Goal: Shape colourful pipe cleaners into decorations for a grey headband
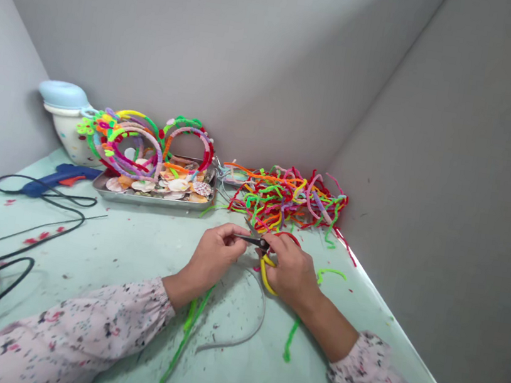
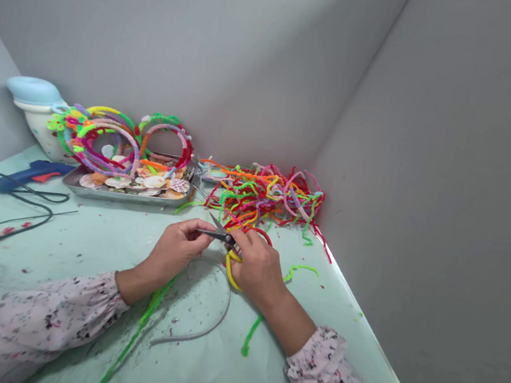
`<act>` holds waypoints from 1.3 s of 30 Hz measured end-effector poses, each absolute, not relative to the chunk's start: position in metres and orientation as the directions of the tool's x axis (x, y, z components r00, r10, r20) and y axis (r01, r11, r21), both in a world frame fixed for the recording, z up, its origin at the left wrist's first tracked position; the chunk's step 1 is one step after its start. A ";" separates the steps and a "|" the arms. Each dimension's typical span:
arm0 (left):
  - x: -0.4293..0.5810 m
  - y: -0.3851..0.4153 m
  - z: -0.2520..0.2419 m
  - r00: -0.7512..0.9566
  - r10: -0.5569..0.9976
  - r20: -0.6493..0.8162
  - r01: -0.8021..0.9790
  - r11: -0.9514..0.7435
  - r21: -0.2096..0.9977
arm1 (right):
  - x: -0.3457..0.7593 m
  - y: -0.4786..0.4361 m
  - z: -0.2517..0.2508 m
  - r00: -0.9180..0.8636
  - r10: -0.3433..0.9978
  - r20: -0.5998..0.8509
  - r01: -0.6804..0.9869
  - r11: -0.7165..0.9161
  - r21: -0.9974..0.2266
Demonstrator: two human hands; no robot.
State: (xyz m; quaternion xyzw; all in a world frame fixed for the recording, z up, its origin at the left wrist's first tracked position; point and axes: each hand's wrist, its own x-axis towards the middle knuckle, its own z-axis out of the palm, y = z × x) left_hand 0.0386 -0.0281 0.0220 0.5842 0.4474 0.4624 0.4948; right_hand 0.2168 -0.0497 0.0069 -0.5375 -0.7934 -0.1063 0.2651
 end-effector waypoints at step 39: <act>0.036 -0.030 0.025 0.136 0.978 0.156 0.137 -0.175 0.975 | 0.218 -0.051 0.014 -0.312 0.807 0.501 0.919 0.391 -0.058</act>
